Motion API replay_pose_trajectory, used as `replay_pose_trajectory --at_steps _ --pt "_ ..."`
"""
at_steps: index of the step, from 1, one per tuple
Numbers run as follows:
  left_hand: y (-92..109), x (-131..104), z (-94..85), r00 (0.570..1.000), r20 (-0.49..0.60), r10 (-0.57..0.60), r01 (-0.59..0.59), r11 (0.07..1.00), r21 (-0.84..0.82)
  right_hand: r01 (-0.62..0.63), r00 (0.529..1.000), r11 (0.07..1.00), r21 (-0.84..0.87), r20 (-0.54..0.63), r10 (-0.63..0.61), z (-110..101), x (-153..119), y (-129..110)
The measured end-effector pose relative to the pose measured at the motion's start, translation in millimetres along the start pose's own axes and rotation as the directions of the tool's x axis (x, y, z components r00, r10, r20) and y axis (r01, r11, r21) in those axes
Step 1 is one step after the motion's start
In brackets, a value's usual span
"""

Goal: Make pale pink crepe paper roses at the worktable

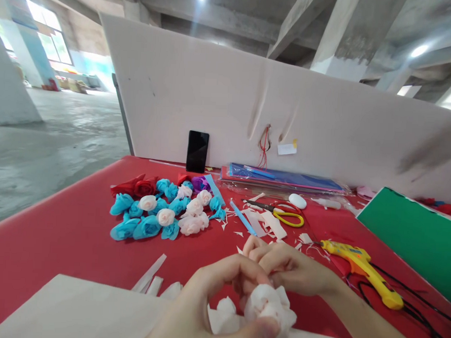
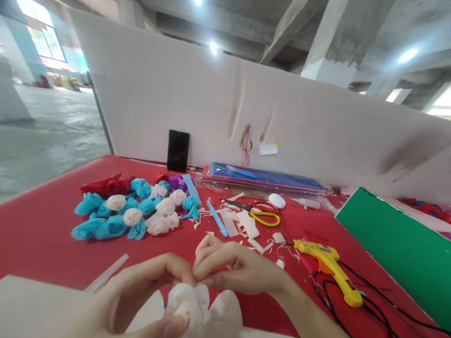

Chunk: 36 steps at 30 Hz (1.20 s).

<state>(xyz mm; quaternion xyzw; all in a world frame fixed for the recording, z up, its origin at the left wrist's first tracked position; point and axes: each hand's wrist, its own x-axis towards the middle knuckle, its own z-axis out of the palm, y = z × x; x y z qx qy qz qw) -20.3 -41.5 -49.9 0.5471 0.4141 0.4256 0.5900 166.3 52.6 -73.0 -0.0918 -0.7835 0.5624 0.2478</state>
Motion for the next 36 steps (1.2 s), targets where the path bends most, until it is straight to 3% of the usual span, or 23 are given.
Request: replay_pose_trajectory --at_steps 3,6,8,11,15,18,21,24,28,32,36 --pt "0.2 10.1 -8.9 0.994 -0.088 0.064 -0.065 0.998 -0.014 -0.035 0.999 0.999 -0.039 -0.036 0.034 -8.2 -3.5 1.9" --pt "-1.1 27.9 -24.8 0.955 -0.254 0.153 -0.132 0.986 0.098 -0.068 0.996 0.994 -0.083 -0.068 0.062 -17.9 -7.9 7.7" --pt "-5.1 39.2 -35.3 0.944 -0.284 0.168 -0.138 0.983 0.121 -0.072 0.995 0.992 -0.099 -0.07 0.065 -22.9 -10.0 13.0" --pt "-15.8 47.6 -47.2 0.947 -0.264 0.185 -0.144 0.975 0.167 -0.065 0.996 0.994 -0.093 -0.061 0.06 -26.2 -11.2 19.6" --pt "-28.8 40.0 -58.3 0.956 -0.22 0.195 -0.136 0.957 0.257 -0.082 0.993 0.997 -0.013 -0.089 0.081 -23.9 -11.0 21.6" --pt "-32.3 28.7 -65.1 0.961 -0.212 0.179 -0.105 0.942 0.32 -0.117 0.976 0.987 0.114 -0.171 0.135 -17.6 -8.2 19.0" --pt "-34.4 21.9 -68.3 0.972 -0.183 0.148 -0.07 0.925 0.373 -0.093 0.927 0.951 0.295 -0.324 0.191 -6.2 -0.7 14.2" --pt "-38.2 21.0 -64.5 0.988 -0.123 0.091 -0.033 0.911 0.411 -0.02 0.834 0.877 0.479 -0.476 0.279 9.8 9.3 8.6" --pt "-38.0 22.9 -45.3 0.999 -0.038 0.033 -0.013 0.899 0.437 0.04 0.733 0.775 0.631 -0.546 0.406 31.8 18.7 1.3" --pt "-28.7 28.2 -21.9 0.999 0.036 0.025 -0.038 0.904 0.426 0.045 0.685 0.706 0.707 -0.536 0.494 47.1 20.5 -5.5" --pt "-23.8 37.0 -9.1 0.999 0.035 0.036 -0.047 0.914 0.404 0.036 0.652 0.658 0.752 -0.517 0.555 56.0 18.7 -9.1"
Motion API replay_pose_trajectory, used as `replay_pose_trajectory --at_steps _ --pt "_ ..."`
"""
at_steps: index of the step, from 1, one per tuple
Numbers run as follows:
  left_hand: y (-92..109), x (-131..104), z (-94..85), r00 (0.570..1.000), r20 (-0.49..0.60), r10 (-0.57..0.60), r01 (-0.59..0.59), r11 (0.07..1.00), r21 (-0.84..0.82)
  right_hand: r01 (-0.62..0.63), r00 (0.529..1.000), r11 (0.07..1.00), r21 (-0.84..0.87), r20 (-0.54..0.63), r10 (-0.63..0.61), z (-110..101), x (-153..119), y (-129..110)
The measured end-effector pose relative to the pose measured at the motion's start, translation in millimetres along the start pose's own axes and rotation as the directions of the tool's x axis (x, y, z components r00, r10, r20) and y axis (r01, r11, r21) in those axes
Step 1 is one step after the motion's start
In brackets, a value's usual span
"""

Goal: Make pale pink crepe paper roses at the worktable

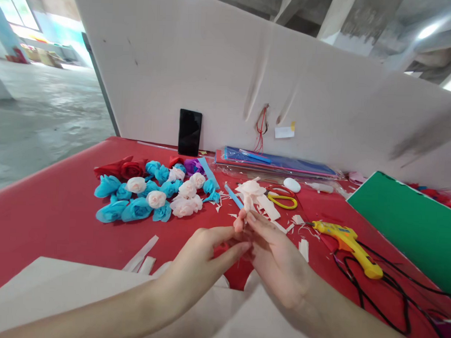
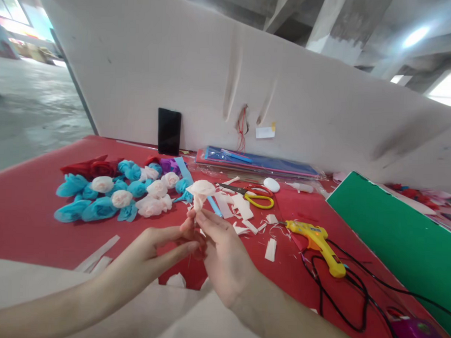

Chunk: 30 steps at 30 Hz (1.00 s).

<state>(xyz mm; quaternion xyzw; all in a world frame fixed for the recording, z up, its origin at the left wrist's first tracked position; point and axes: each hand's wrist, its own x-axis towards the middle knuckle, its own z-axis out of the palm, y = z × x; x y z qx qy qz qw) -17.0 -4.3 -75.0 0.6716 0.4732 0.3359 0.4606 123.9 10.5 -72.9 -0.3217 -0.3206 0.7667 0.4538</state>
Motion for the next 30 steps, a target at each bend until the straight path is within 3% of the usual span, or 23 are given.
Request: replay_pose_trajectory --at_steps 5,10,14,21,30 --pt "-0.9 -1.5 4.1 0.998 0.049 0.037 -0.037 0.999 0.004 0.024 0.999 1.0 0.011 -0.03 -0.024 3.6 -2.1 -7.1" --pt "-3.3 -17.4 1.8 0.982 0.177 0.058 -0.082 0.988 0.127 0.224 0.966 0.974 0.046 -0.144 -0.215 1.5 2.6 -41.5" --pt "-16.5 -11.5 -13.8 0.987 0.125 0.098 -0.129 0.954 0.271 0.269 0.942 0.962 0.034 -0.216 -0.256 -6.5 9.3 -55.9" --pt "-43.5 13.9 -56.7 0.988 -0.033 0.154 -0.113 0.839 0.531 0.199 0.963 0.98 -0.027 -0.179 -0.2 -11.6 17.0 -37.4" --pt "-40.1 -31.5 -99.1 0.946 -0.256 0.197 0.094 0.591 0.801 -0.051 0.999 0.998 -0.038 -0.004 0.051 -15.4 15.3 15.3"
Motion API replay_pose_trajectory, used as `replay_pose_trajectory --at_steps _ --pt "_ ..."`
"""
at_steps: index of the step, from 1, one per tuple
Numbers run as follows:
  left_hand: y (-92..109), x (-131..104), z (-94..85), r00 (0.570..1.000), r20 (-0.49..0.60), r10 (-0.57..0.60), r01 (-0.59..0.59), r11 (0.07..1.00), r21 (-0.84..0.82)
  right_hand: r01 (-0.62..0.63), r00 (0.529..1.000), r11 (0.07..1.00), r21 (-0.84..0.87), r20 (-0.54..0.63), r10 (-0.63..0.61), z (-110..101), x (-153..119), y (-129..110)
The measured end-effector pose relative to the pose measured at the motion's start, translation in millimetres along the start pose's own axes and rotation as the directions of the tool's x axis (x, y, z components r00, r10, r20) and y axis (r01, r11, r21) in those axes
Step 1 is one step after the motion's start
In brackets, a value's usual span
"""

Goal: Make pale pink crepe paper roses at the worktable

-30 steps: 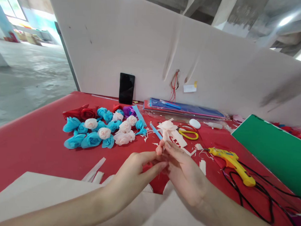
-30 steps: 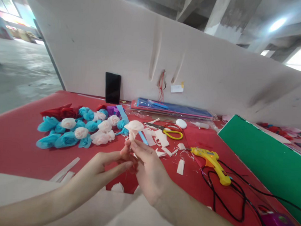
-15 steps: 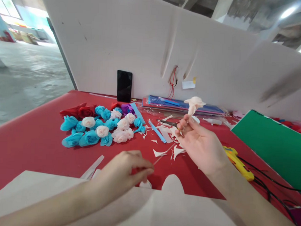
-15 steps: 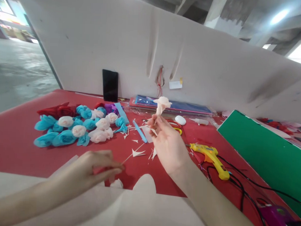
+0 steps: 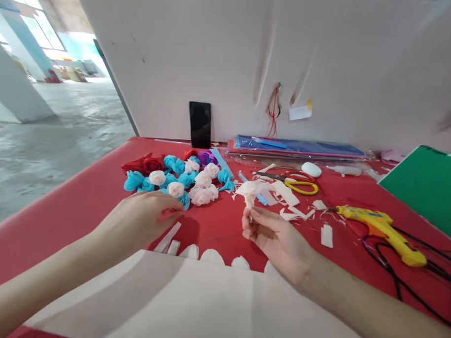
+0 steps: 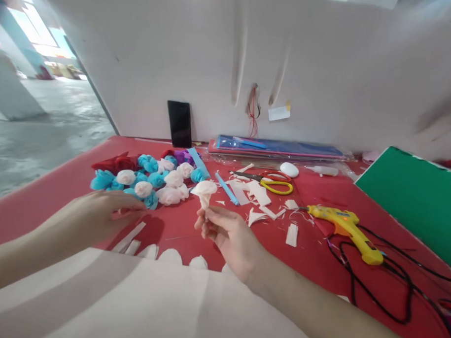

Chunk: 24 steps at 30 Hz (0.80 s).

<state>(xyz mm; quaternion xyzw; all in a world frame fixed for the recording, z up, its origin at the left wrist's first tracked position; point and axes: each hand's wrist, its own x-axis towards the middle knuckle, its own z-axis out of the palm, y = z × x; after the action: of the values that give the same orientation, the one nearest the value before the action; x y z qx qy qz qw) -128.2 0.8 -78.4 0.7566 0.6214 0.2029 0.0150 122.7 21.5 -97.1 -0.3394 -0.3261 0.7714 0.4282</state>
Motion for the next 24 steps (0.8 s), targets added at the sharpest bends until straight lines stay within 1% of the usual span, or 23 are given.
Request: replay_pose_trajectory --at_steps 2,5,9,12,16,19,21,24 --pt "-4.5 -9.8 -2.0 1.0 -0.017 -0.012 0.012 0.999 0.032 -0.029 0.999 1.0 -0.006 0.03 0.029 -0.9 -1.2 7.0" --pt "-8.8 -19.7 1.3 1.0 -0.022 -0.016 0.016 0.999 0.027 -0.05 0.998 0.999 -0.016 0.043 0.05 -3.4 -1.0 13.8" --pt "-13.1 -24.9 8.9 0.999 -0.029 -0.039 0.038 0.998 -0.046 -0.057 0.998 0.998 -0.027 0.034 0.058 -7.5 1.4 20.9" --pt "-15.5 -27.8 13.2 0.998 -0.005 -0.066 0.065 0.99 -0.122 -0.061 0.998 0.997 -0.039 0.029 0.062 -9.6 1.6 23.4" --pt "-19.9 -31.2 13.1 0.987 0.058 -0.151 0.16 0.957 -0.241 -0.068 0.997 0.996 -0.052 0.033 0.07 -10.8 0.5 23.5" --pt "-24.9 -31.0 9.7 0.965 0.11 -0.237 0.26 0.913 -0.314 -0.072 0.997 0.996 -0.059 0.038 0.074 -11.2 0.3 23.6" --pt "-28.0 -30.0 9.2 0.948 0.13 -0.29 0.317 0.886 -0.338 -0.071 0.997 0.995 -0.063 0.037 0.074 -11.0 0.6 23.5" --pt "-30.9 -29.4 13.6 0.929 0.139 -0.343 0.37 0.856 -0.361 -0.07 0.997 0.995 -0.073 0.034 0.073 -9.8 0.8 22.7"
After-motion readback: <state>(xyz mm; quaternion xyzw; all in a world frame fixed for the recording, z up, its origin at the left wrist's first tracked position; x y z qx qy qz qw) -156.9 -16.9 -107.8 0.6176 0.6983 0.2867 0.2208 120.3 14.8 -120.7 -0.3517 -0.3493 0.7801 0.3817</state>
